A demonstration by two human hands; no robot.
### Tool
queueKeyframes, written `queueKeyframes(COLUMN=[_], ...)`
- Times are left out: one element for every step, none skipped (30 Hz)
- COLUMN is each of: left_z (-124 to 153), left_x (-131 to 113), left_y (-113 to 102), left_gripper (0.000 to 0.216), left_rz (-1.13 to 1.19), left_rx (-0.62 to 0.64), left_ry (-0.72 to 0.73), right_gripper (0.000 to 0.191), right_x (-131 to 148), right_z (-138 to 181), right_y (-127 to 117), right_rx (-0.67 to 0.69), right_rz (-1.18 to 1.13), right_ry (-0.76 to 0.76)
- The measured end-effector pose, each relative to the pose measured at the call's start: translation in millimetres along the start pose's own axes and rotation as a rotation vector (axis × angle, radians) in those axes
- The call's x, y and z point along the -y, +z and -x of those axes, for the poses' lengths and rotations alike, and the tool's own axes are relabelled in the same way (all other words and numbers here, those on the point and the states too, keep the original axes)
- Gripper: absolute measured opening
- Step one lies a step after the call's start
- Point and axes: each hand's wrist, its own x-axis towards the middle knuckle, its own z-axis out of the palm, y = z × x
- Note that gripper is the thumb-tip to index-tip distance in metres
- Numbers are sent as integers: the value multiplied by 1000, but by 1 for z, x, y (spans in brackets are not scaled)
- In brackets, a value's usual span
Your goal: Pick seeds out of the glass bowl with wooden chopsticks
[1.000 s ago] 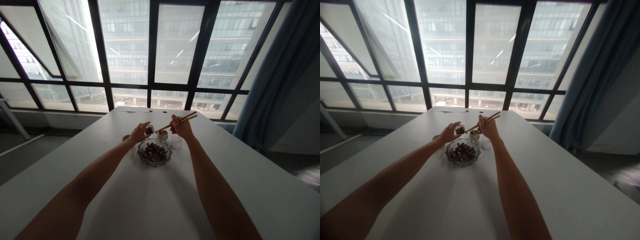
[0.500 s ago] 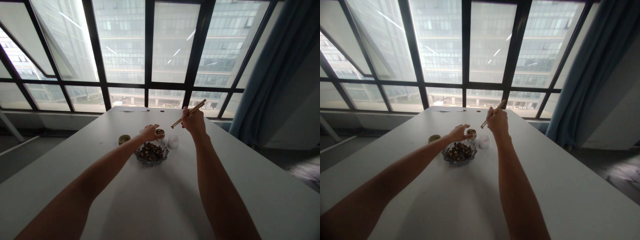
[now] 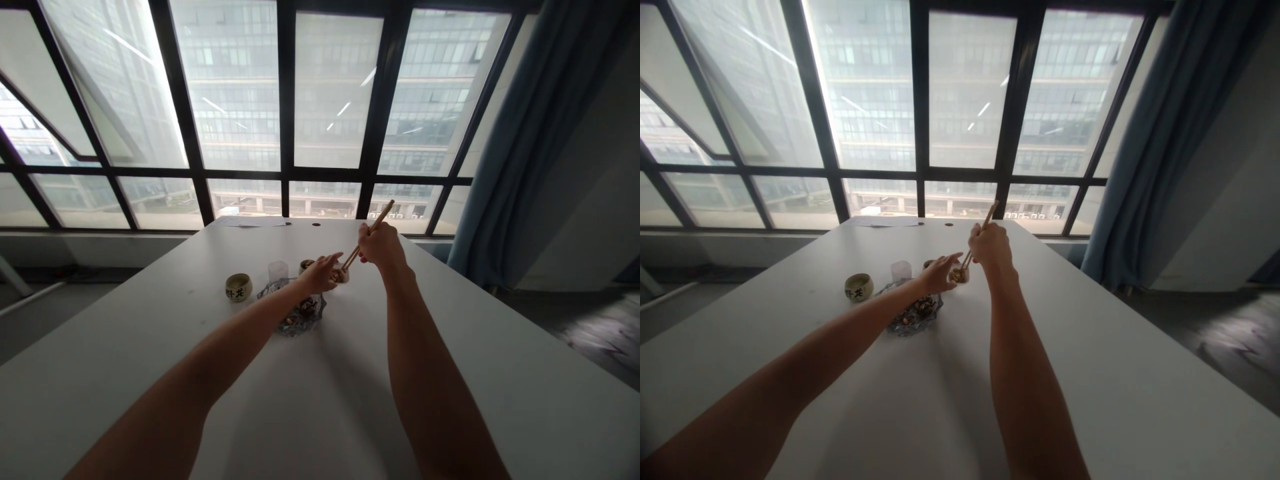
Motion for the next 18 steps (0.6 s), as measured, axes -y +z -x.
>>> queueKeyframes(left_z=[3,5,7,9,10,10,11,11,11,10,10,9,9,8,8,7,7,6], left_x=[1,2,2,3,3,3,3,3,3,4,4,3,3,3,2,2,1,1], left_y=[-1,-1,-2,-2,-2,-2,-2,-2,-2,-2,-3,-3,-4,-4,-5,-5,-4,-4], left_gripper=[92,93,94,94,94,94,93,93,92,93,94,94,95,95,94,93,92,90], left_rz=[24,43,55,61,64,65,66,67,68,71,74,77,80,81,77,63,42,18], left_rx=[-41,-68,-81,-86,-87,-85,-82,-77,-72,-67,-60,-52,-46,-39,-32,-21,-6,13], left_ry=[29,45,49,46,39,29,21,15,9,1,-9,-20,-31,-42,-53,-67,-86,-107], right_gripper=[40,40,40,39,39,39,39,40,41,42,42,42,42,42,43,43,43,43], right_x=[0,0,0,0,0,-1,-3,-4,-7,-9,-12,-14,-16,-18,-19,-19,-18,-16], right_z=[0,0,0,0,0,0,-1,-2,-4,-5,-7,-8,-10,-11,-11,-11,-11,-10], right_y=[0,0,0,1,1,3,5,7,9,12,15,17,19,21,21,21,20,19], right_rx=[11,17,20,21,18,17,16,18,20,26,36,49,62,74,75,68,50,29], right_rz=[-6,-9,-11,-11,-12,-16,-28,-45,-64,-80,-95,-107,-114,-117,-116,-113,-105,-96], right_ry=[-2,-7,-13,-22,-32,-40,-46,-49,-51,-54,-58,-63,-67,-68,-64,-59,-55,-53])
